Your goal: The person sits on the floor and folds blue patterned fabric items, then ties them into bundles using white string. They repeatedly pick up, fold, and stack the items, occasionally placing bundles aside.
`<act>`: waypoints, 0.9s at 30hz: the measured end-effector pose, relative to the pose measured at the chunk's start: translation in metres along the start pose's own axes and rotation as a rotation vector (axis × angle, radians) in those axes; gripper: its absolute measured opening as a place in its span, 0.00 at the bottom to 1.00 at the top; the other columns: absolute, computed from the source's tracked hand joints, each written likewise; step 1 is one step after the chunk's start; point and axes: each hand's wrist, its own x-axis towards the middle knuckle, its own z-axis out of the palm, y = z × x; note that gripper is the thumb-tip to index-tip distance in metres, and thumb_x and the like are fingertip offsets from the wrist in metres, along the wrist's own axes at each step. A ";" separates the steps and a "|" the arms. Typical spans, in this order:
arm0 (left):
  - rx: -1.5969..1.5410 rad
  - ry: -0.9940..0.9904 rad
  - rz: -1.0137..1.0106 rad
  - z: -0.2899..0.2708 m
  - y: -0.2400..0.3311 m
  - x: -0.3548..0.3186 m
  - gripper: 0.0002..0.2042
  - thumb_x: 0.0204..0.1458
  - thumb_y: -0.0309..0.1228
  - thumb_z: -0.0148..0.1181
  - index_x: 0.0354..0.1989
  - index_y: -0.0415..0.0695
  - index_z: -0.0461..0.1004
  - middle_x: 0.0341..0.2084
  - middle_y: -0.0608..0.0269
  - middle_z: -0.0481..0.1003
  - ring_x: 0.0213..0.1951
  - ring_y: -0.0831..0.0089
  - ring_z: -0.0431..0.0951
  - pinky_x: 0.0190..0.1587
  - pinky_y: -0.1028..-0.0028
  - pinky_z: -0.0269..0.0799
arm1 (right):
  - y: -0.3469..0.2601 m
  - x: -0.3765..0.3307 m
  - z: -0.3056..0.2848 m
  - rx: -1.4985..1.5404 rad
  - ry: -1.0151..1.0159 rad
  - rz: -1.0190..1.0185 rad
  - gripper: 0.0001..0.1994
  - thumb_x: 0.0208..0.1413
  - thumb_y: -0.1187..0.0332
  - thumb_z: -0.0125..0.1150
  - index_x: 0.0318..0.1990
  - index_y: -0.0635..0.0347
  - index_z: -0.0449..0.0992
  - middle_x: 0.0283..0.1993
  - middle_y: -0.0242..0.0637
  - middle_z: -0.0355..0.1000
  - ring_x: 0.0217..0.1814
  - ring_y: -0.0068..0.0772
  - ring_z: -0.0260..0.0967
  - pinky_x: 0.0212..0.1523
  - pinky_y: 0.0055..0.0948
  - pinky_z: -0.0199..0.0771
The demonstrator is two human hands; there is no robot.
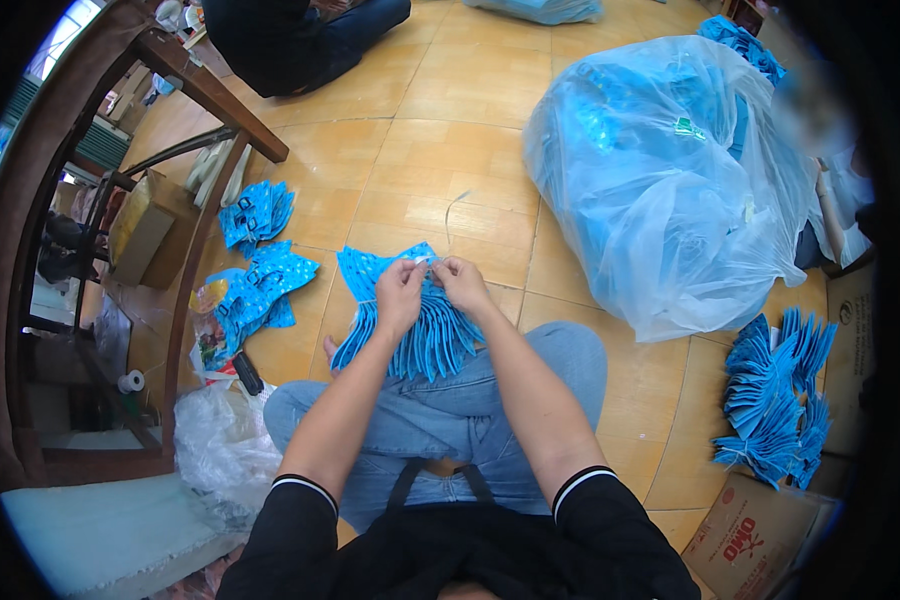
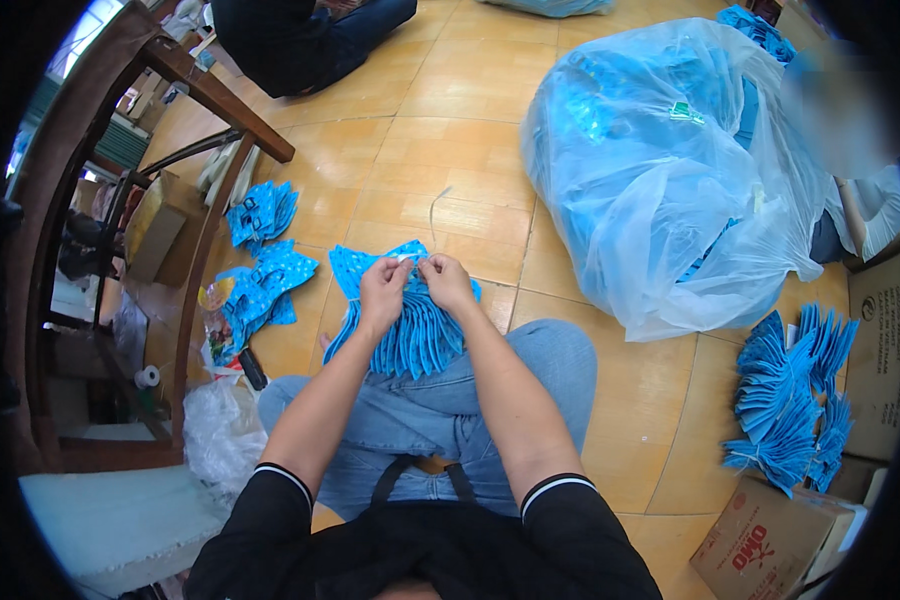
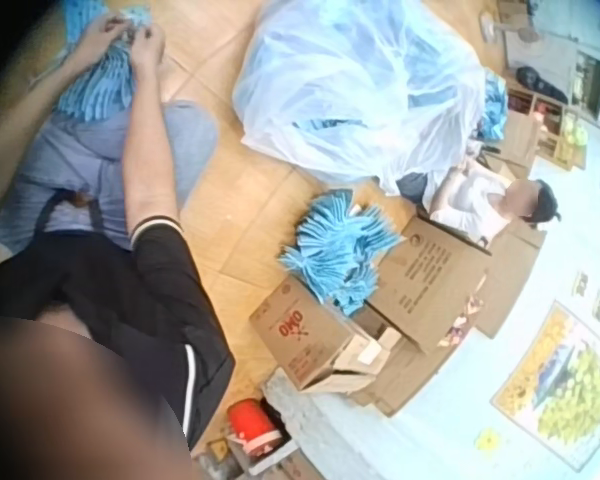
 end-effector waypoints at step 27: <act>0.341 0.161 -0.329 -0.073 -0.010 -0.060 0.11 0.61 0.35 0.50 0.41 0.38 0.68 0.32 0.60 0.71 0.34 0.74 0.69 0.39 0.73 0.65 | 0.014 0.001 0.017 0.125 -0.077 0.444 0.13 0.61 0.69 0.49 0.36 0.72 0.75 0.32 0.47 0.76 0.28 0.34 0.73 0.28 0.33 0.73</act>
